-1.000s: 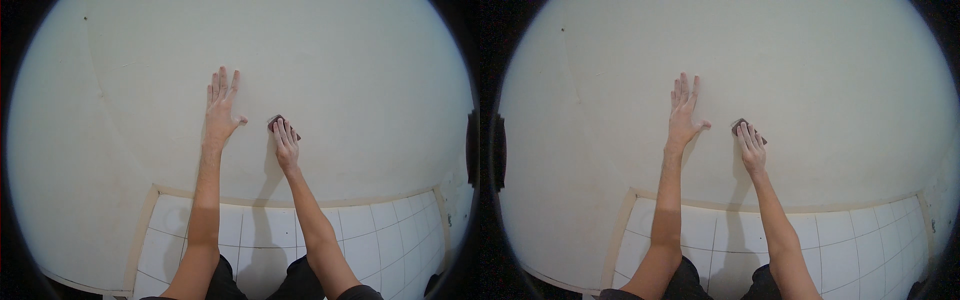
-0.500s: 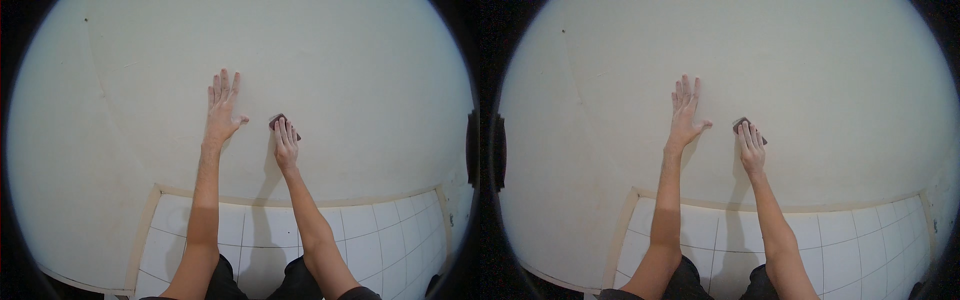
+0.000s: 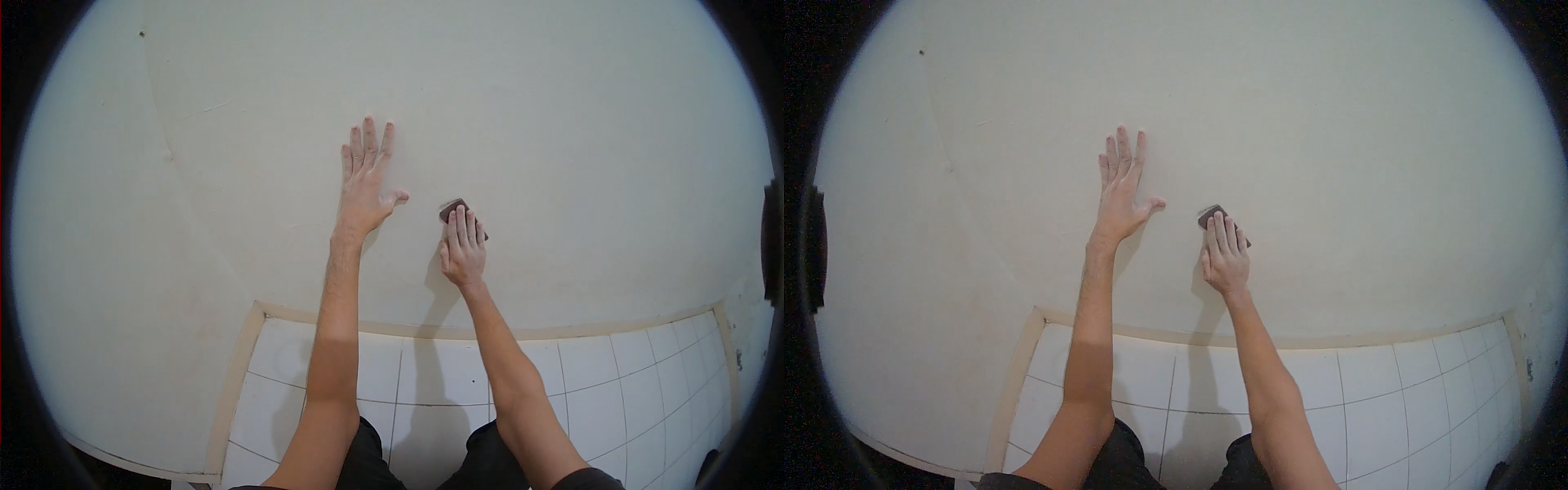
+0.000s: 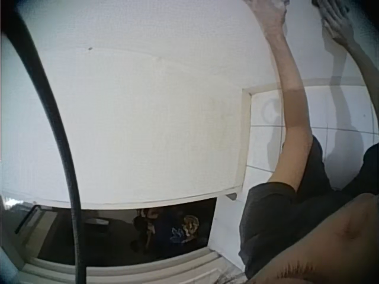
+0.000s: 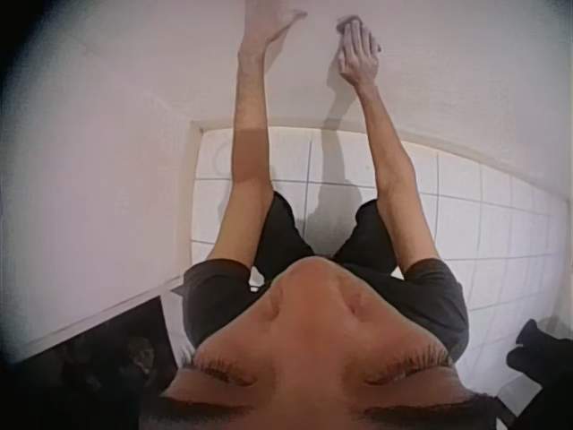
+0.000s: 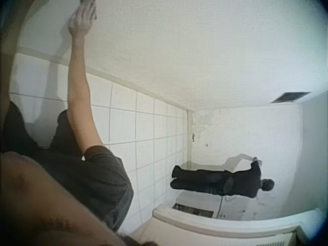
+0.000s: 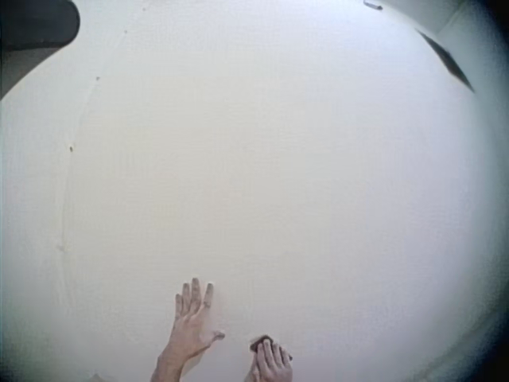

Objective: The person sands a section of a white wall using sandpaper by hand, moving the paper in circular and linear patterns.

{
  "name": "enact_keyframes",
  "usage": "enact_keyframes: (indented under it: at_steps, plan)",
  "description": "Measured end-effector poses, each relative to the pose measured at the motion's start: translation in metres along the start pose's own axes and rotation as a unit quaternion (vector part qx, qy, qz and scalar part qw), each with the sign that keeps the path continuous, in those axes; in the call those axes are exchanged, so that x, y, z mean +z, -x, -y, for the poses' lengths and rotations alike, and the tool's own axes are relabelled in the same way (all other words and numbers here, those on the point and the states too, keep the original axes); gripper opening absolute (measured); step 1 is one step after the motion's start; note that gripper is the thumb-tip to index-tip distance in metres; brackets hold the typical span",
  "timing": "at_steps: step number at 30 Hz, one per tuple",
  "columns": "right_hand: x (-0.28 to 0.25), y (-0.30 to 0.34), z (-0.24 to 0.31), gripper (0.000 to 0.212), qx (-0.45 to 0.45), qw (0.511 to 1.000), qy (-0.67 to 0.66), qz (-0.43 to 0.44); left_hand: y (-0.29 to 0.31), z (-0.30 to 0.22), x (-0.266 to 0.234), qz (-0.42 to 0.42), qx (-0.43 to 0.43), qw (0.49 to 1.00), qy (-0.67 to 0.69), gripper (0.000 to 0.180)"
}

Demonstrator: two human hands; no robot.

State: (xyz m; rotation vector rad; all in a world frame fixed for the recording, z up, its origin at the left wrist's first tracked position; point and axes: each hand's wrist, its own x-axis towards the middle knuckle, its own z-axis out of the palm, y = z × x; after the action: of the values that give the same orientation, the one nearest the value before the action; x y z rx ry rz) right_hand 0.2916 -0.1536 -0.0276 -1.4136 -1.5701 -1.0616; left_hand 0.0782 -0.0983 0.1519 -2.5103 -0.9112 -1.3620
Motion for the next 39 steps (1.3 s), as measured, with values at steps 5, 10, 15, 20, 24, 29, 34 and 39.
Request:
enact_keyframes:
  at_steps: [5, 10, 15, 20, 24, 29, 34, 39]
  plan:
    - [-0.046, -0.104, 0.031, 0.062, 0.039, 0.999, -0.029, -0.002, 0.008, 0.007, -0.003, 0.003, -0.001, 1.0, 0.009, 0.131]
    - [-0.048, -0.112, 0.035, 0.062, 0.071, 0.996, -0.05, -0.025, 0.009, 0.012, -0.004, 0.001, -0.002, 0.999, 0.033, 0.129]
    - [-0.013, -0.02, -0.003, 0.065, 0.003, 1.0, 0.027, -0.005, 0.0, 0.009, 0.011, -0.016, 0.034, 0.999, 0.036, 0.123]
    - [-0.064, -0.142, 0.051, 0.065, 0.1, 0.993, -0.068, -0.013, 0.012, 0.027, 0.004, -0.015, 0.024, 0.999, 0.04, 0.119]
    - [-0.055, -0.127, 0.04, 0.064, 0.106, 0.991, -0.068, -0.037, 0.011, 0.024, 0.004, -0.011, 0.018, 0.999, 0.035, 0.117]
    - [-0.019, -0.021, 0.005, 0.062, 0.009, 1.0, -0.011, 0.012, 0.005, 0.019, 0.014, -0.016, 0.014, 0.999, 0.034, 0.116]
    - [-0.07, -0.135, 0.023, 0.063, 0.038, 0.998, -0.059, -0.006, 0.013, 0.025, 0.011, -0.015, 0.01, 1.0, 0.023, 0.115]
    - [-0.06, -0.112, 0.008, 0.065, 0.071, 0.996, -0.034, -0.036, 0.013, 0.021, 0.006, -0.01, -0.004, 1.0, 0.028, 0.113]
